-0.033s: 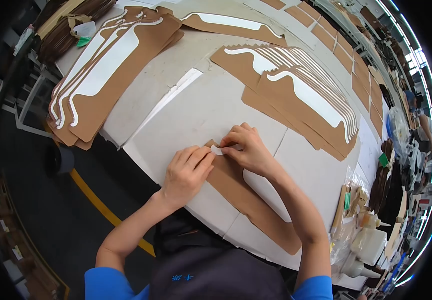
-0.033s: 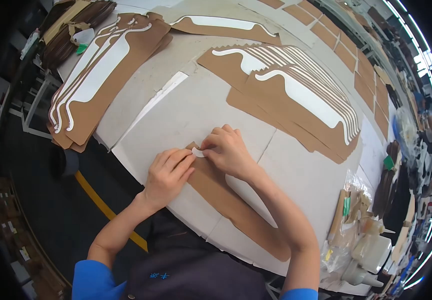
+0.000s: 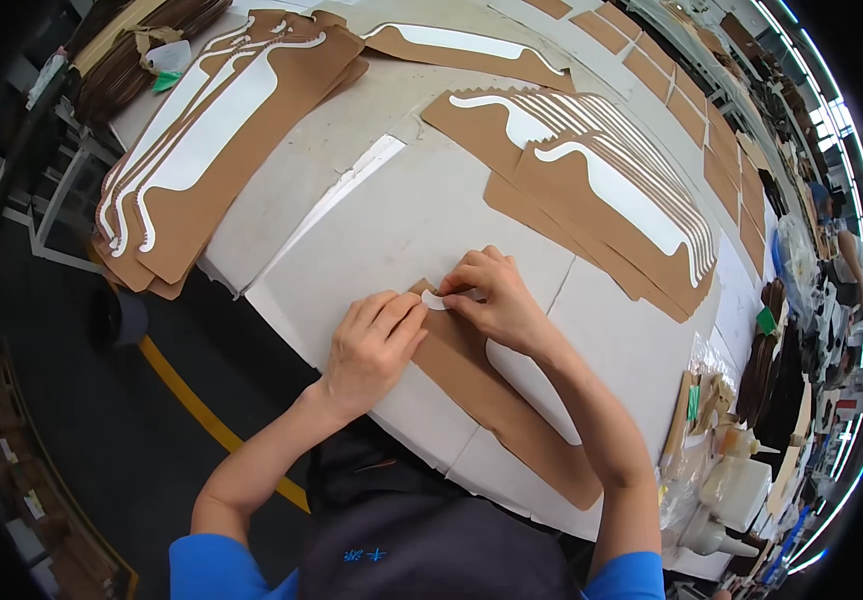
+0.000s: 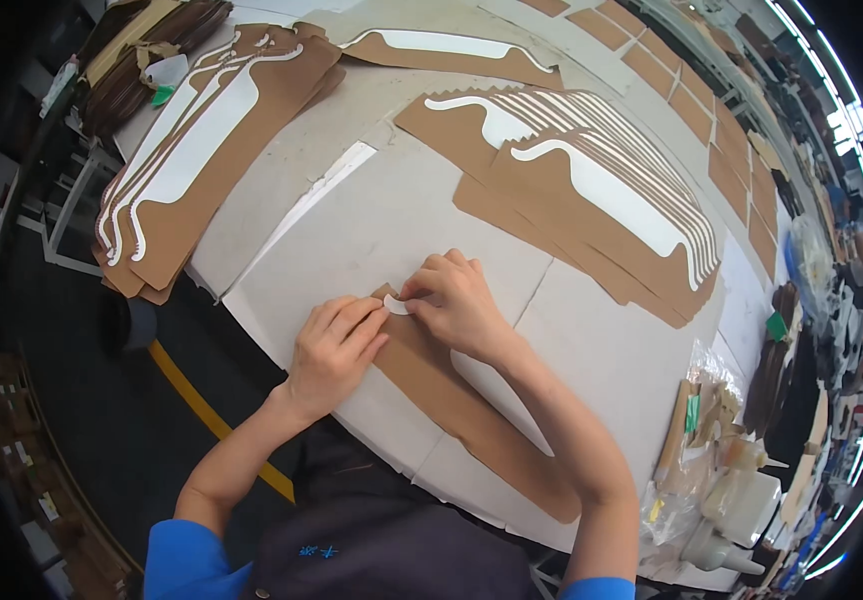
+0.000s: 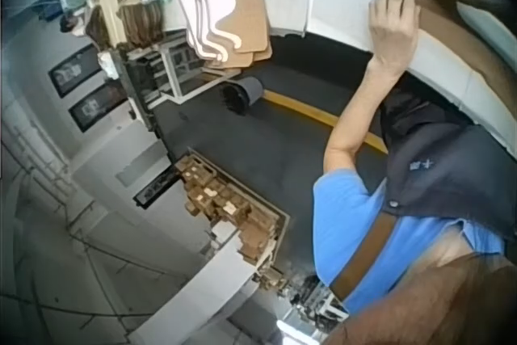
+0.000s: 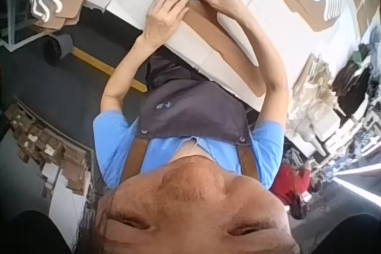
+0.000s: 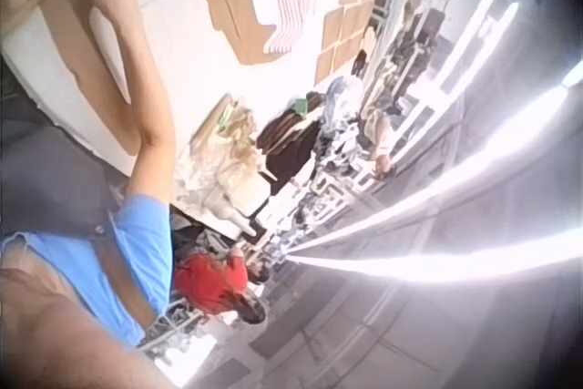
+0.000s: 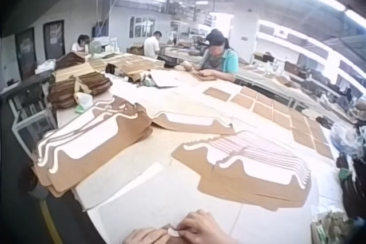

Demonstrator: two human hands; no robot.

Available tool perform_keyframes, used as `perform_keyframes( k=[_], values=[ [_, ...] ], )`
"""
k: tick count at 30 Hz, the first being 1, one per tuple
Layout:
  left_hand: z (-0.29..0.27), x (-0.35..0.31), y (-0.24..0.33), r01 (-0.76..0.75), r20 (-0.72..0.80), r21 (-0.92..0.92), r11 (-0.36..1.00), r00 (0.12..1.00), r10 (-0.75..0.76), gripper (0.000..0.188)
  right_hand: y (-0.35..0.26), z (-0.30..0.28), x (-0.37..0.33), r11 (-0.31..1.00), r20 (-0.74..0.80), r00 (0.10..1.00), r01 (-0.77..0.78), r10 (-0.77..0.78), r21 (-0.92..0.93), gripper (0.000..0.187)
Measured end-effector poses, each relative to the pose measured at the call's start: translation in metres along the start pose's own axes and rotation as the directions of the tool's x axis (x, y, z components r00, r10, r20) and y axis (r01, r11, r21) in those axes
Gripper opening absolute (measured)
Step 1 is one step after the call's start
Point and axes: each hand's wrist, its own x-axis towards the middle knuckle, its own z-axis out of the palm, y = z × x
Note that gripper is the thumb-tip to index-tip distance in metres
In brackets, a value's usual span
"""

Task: Applying adhesive to the edges of leather components and folding them over using a manual roller.

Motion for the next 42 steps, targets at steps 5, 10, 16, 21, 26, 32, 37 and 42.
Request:
perform_keyframes(
  k=[5,10,16,21,26,32,37,42],
  values=[
    [-0.001,0.004,0.002,-0.029,0.082,0.079,0.996,0.996,0.023,0.045,0.004,0.012,-0.003,1.000,-0.090,0.996,0.009,-0.007,0.026,0.008],
    [0.001,0.001,0.003,-0.043,0.108,0.169,0.985,0.994,0.025,0.045,0.007,0.015,-0.005,0.999,-0.101,0.995,0.016,-0.012,0.044,0.008],
    [0.000,0.005,0.004,-0.037,0.138,0.189,0.981,0.990,0.011,0.045,0.010,0.015,-0.010,0.994,-0.148,0.984,0.106,-0.100,0.030,0.017],
    [-0.001,0.007,0.003,-0.013,0.157,0.159,0.987,0.988,-0.012,0.044,0.016,0.013,-0.012,0.981,-0.102,0.976,0.191,-0.194,-0.036,0.031],
    [-0.001,0.010,0.003,0.048,0.159,0.099,0.994,0.985,-0.063,0.043,0.014,0.018,-0.015,0.916,-0.107,0.924,0.340,-0.368,-0.211,0.040],
    [0.004,0.018,0.008,0.092,0.173,0.107,0.990,0.979,-0.109,0.048,0.016,0.016,-0.011,0.824,-0.063,0.865,0.450,-0.498,-0.344,0.034],
    [0.007,0.014,0.009,0.042,0.170,0.187,0.981,0.983,-0.075,0.048,0.036,-0.027,0.008,0.982,0.088,0.980,0.170,-0.178,0.085,0.023],
    [0.007,0.013,0.012,0.028,0.166,0.220,0.975,0.984,-0.066,0.047,0.048,-0.038,0.003,0.964,0.154,0.952,0.256,-0.264,0.070,0.031]
  ],
)
